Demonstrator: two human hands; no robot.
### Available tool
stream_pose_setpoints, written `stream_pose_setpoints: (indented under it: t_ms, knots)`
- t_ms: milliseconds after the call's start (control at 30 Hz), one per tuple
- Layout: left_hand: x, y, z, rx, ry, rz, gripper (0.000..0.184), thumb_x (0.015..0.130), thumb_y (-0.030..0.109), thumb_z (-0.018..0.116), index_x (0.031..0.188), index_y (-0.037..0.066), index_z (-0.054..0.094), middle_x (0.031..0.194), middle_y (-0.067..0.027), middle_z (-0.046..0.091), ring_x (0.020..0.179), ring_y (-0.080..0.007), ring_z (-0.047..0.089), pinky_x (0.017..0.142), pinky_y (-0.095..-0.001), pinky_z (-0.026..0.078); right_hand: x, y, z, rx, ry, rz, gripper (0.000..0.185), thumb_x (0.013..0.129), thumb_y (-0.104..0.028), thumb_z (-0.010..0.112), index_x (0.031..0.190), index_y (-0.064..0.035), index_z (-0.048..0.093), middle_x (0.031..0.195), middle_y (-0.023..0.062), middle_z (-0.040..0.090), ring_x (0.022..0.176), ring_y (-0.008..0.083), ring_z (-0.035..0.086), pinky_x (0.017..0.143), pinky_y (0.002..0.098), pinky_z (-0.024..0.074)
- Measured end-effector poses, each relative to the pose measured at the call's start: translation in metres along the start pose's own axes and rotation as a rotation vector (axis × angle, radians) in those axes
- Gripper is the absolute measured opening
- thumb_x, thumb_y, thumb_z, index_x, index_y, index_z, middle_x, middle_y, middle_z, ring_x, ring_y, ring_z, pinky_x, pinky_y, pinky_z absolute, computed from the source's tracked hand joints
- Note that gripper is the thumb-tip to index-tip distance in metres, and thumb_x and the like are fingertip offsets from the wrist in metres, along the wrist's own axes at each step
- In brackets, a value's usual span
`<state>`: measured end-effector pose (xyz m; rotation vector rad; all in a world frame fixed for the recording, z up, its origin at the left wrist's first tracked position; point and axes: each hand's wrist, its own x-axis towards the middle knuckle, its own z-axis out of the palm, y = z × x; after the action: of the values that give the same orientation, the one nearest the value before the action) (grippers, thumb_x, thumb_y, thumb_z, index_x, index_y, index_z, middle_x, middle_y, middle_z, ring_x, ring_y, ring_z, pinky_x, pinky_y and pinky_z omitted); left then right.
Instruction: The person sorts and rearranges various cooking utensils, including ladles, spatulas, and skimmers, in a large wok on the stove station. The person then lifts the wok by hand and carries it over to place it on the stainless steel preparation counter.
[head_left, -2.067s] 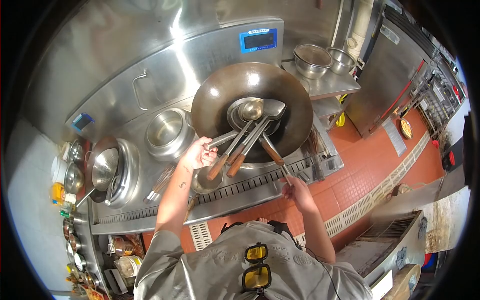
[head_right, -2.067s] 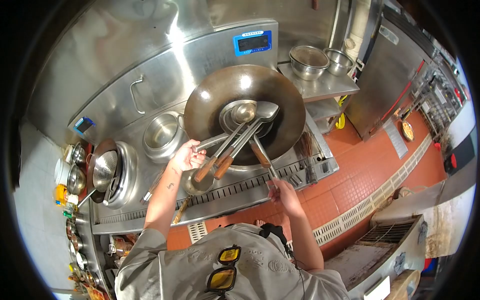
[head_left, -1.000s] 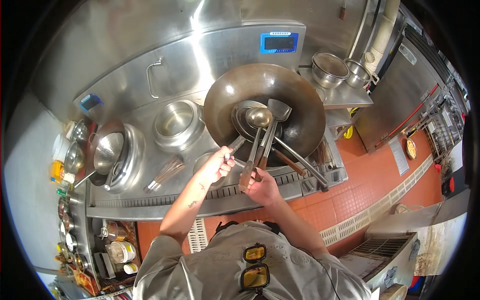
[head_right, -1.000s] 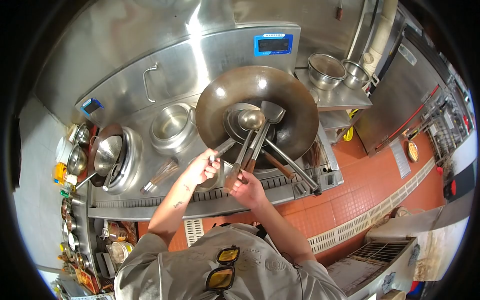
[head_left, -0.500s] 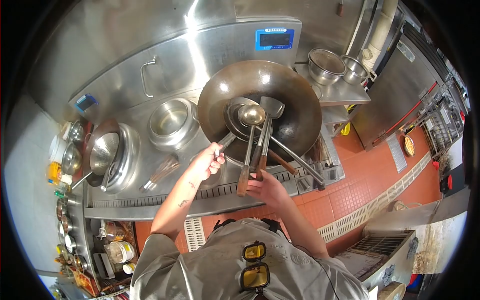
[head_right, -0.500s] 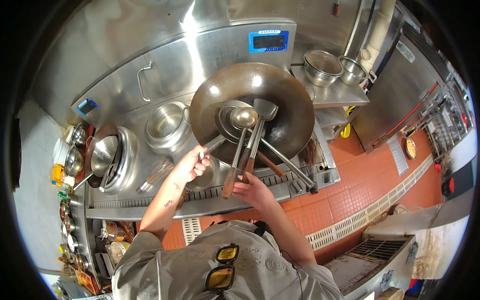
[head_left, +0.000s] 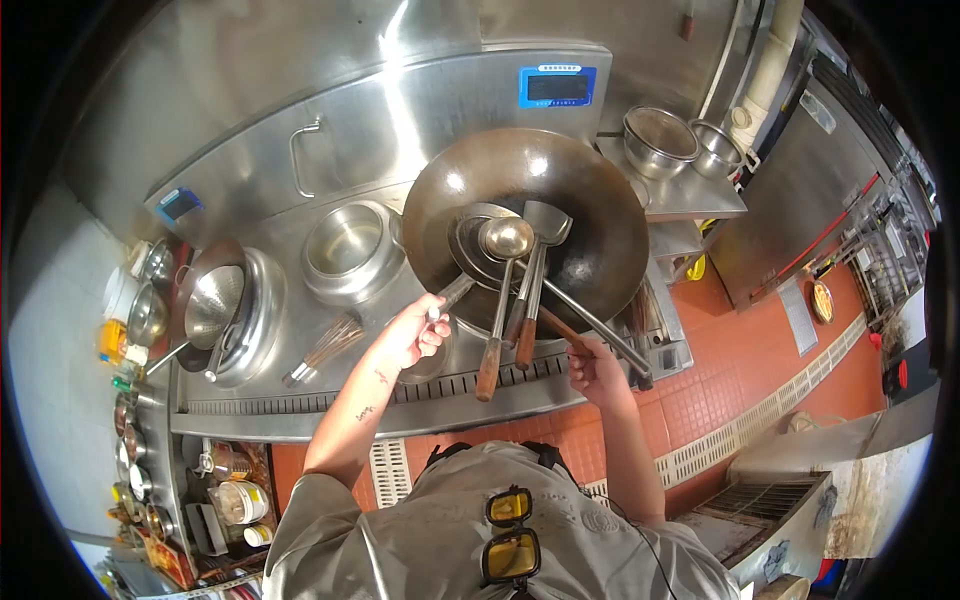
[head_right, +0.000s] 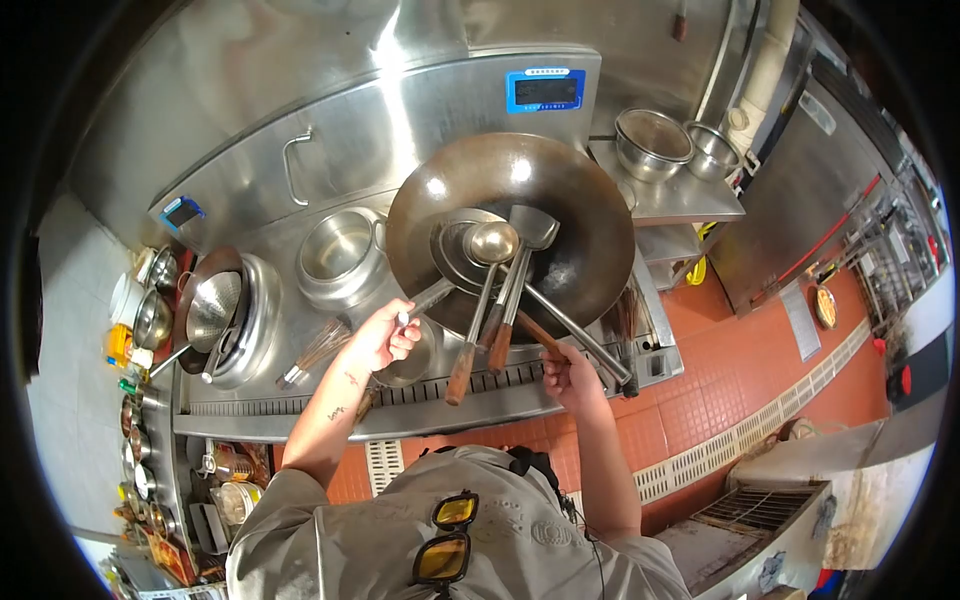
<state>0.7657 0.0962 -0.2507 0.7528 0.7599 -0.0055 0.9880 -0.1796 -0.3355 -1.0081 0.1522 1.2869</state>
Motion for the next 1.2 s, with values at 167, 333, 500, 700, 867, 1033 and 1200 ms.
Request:
stream_pose_setpoints:
  t_ms: [167, 333, 500, 700, 867, 1033, 1200]
  knots:
    - [-0.002, 0.003, 0.000, -0.062, -0.030, -0.050, 0.032, 0.088, 0.037, 0.060, 0.084, 0.007, 0.052, 0.067, 0.0020, 0.046, 0.045, -0.0029, 0.031, 0.039, -0.0178, 0.022, 0.006, -0.010, -0.010, 0.080, -0.241, 0.119, 0.024, 0.099, -0.024, 0.047, 0.098, -0.0023, 0.058, 0.059, -0.0060, 0.039, 0.044, 0.0053, 0.033, 0.040, 0.0189, 0.0255]
    - [0.005, -0.004, -0.011, -0.185, -0.164, -0.135, 0.029, 0.086, 0.033, 0.062, 0.083, 0.006, 0.055, 0.066, 0.0013, 0.045, 0.046, -0.0046, 0.032, 0.040, -0.0193, 0.023, -0.002, -0.005, 0.003, -0.011, -0.233, -0.005, 0.024, 0.099, -0.023, 0.047, 0.096, -0.0011, 0.057, 0.058, -0.0057, 0.037, 0.043, 0.0054, 0.031, 0.038, 0.0199, 0.0244]
    - [0.018, -0.022, -0.010, -0.285, -0.248, -0.160, 0.027, 0.083, 0.032, 0.063, 0.077, 0.007, 0.056, 0.065, 0.0015, 0.045, 0.047, -0.0065, 0.033, 0.041, -0.0203, 0.024, -0.014, 0.003, 0.018, -0.093, -0.236, -0.150, 0.027, 0.100, -0.024, 0.046, 0.093, -0.0005, 0.057, 0.058, -0.0052, 0.037, 0.043, 0.0057, 0.031, 0.038, 0.0203, 0.0244]
    - [0.027, -0.042, -0.001, -0.310, -0.214, -0.050, 0.024, 0.080, 0.033, 0.063, 0.075, 0.012, 0.052, 0.062, 0.0045, 0.045, 0.044, -0.0040, 0.032, 0.038, -0.0191, 0.022, -0.018, 0.007, 0.023, -0.048, -0.217, -0.203, 0.028, 0.100, -0.023, 0.044, 0.092, 0.0003, 0.057, 0.058, -0.0053, 0.036, 0.044, 0.0058, 0.031, 0.039, 0.0211, 0.0244]
    - [0.025, -0.048, 0.008, -0.304, -0.108, 0.000, 0.025, 0.080, 0.034, 0.063, 0.076, 0.014, 0.050, 0.061, 0.0065, 0.045, 0.043, -0.0024, 0.031, 0.038, -0.0181, 0.021, -0.021, 0.010, 0.025, -0.006, -0.210, -0.221, 0.027, 0.099, -0.022, 0.043, 0.092, 0.0003, 0.056, 0.058, -0.0059, 0.035, 0.045, 0.0055, 0.031, 0.039, 0.0208, 0.0245]
    - [0.020, -0.052, 0.020, -0.298, -0.037, 0.048, 0.025, 0.081, 0.036, 0.063, 0.077, 0.014, 0.050, 0.061, 0.0069, 0.045, 0.043, -0.0023, 0.030, 0.039, -0.0182, 0.020, -0.022, 0.009, 0.024, -0.007, -0.224, -0.228, 0.028, 0.100, -0.022, 0.043, 0.091, 0.0006, 0.056, 0.058, -0.0047, 0.035, 0.046, 0.0061, 0.032, 0.039, 0.0214, 0.0248]
    - [0.024, -0.059, 0.022, -0.321, -0.061, 0.053, 0.027, 0.081, 0.038, 0.063, 0.077, 0.014, 0.053, 0.062, 0.0065, 0.044, 0.044, -0.0026, 0.031, 0.040, -0.0187, 0.020, -0.027, 0.008, 0.028, -0.037, -0.252, -0.239, 0.026, 0.100, -0.021, 0.043, 0.091, 0.0006, 0.056, 0.058, -0.0037, 0.036, 0.045, 0.0068, 0.031, 0.040, 0.0217, 0.0253]
